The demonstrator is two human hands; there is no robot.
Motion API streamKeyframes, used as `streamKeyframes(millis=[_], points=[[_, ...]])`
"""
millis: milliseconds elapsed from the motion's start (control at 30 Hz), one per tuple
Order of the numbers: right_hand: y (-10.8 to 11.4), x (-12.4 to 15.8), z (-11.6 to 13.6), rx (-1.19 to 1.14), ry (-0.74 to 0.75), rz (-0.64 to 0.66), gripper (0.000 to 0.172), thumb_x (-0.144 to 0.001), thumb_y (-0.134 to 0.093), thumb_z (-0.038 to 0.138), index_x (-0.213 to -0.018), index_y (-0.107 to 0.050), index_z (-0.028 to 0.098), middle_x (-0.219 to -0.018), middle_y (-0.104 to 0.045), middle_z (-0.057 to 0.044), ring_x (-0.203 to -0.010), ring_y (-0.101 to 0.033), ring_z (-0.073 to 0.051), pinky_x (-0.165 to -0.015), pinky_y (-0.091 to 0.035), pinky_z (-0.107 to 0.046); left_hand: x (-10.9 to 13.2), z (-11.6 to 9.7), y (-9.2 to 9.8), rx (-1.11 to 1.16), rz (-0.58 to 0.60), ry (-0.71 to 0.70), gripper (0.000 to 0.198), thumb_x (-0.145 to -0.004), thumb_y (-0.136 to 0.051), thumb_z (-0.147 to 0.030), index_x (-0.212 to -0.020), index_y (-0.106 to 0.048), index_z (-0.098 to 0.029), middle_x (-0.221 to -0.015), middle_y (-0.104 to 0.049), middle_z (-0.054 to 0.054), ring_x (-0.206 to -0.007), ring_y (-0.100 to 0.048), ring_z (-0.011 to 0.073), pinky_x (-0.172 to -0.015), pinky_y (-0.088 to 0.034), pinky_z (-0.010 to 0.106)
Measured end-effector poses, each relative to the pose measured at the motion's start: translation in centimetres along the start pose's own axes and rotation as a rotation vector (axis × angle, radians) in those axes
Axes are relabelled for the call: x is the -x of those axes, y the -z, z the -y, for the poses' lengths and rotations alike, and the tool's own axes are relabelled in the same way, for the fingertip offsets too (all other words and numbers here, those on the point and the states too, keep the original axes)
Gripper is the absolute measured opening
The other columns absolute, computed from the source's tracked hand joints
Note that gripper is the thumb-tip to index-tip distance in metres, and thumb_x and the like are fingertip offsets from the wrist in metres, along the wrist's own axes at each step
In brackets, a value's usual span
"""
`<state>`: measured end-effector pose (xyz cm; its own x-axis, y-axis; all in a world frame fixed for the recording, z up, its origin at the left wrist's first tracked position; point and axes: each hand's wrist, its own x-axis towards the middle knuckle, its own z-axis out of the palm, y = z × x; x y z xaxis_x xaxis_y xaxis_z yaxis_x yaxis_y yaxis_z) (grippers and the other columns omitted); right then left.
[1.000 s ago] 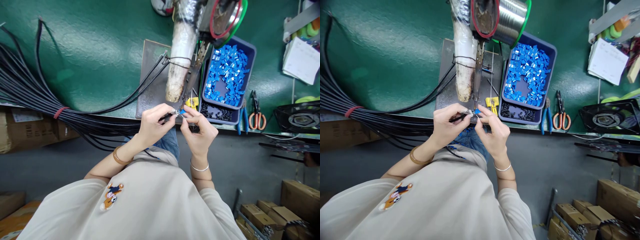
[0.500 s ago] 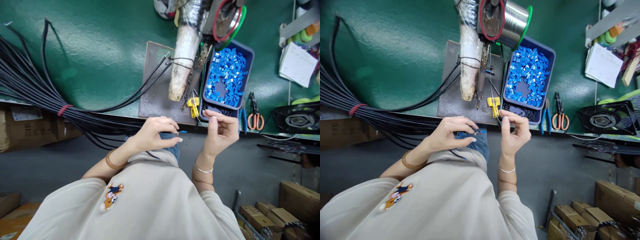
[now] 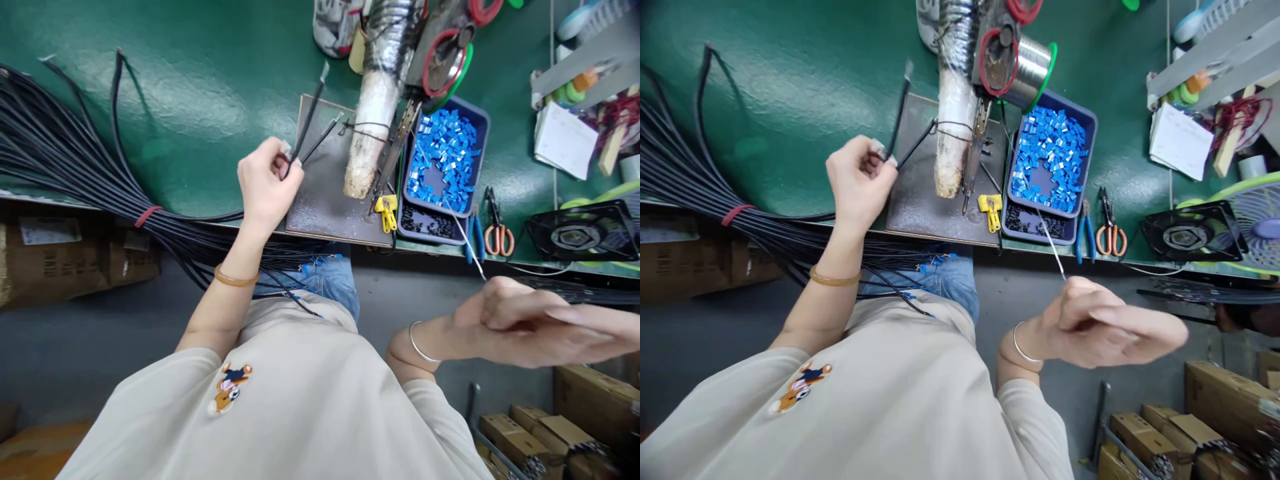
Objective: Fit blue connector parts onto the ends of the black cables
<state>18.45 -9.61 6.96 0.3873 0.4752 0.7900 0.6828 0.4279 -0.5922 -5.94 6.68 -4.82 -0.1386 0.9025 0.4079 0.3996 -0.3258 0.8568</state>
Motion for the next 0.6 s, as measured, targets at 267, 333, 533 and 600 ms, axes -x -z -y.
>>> streamKeyframes(millis=[267, 333, 533, 600], points=[[-0.3, -2.2, -5.9, 0.838, -0.197, 0.697, 0.033, -0.095, -0.049, 0.042, -0.082, -0.07, 0.02, -0.073, -0.068, -0.007, -0.069, -0.062, -0.021, -0.072, -0.044, -0.036, 3.9, -8.2, 2.8, 0.566, 1.051, 0.045, 0.012, -0.075, -0.077, -0.025, -0.079, -0.073, -0.015, -0.061, -0.06, -0.001, -0.052, -0.046, 0.0071, -0.049, -0.037, 0.021], [-0.2, -3.0, -7.8, 0.923, -0.224, 0.781, 0.028, -0.092, -0.053, 0.038, -0.083, -0.071, 0.019, -0.078, -0.071, -0.008, -0.071, -0.062, -0.021, -0.072, -0.041, -0.035, 5.0, -8.9, 2.1, 0.598, 1.258, 0.028, 0.012, -0.078, -0.073, -0.025, -0.08, -0.074, -0.013, -0.059, -0.056, -0.002, -0.053, -0.043, 0.0061, -0.05, -0.036, 0.02], [0.2, -4.2, -10.1, 1.058, -0.222, 0.927, 0.024, -0.087, -0.06, 0.037, -0.082, -0.072, 0.018, -0.078, -0.072, -0.011, -0.073, -0.063, -0.023, -0.067, -0.037, -0.034, 7.6, -8.2, -0.3, 0.567, 0.847, 0.366, 0.016, -0.081, -0.069, -0.026, -0.074, -0.066, -0.012, -0.058, -0.056, -0.002, -0.051, -0.047, 0.006, -0.05, -0.037, 0.019], [0.3, -4.5, -10.5, 1.065, -0.21, 0.977, 0.023, -0.087, -0.062, 0.038, -0.081, -0.072, 0.018, -0.076, -0.072, -0.01, -0.072, -0.063, -0.023, -0.065, -0.036, -0.032, 7.8, -8.0, -0.4, 0.608, 0.745, 0.464, 0.019, -0.08, -0.071, -0.03, -0.075, -0.064, -0.013, -0.059, -0.061, 0.0, -0.052, -0.054, 0.0077, -0.052, -0.041, 0.019]])
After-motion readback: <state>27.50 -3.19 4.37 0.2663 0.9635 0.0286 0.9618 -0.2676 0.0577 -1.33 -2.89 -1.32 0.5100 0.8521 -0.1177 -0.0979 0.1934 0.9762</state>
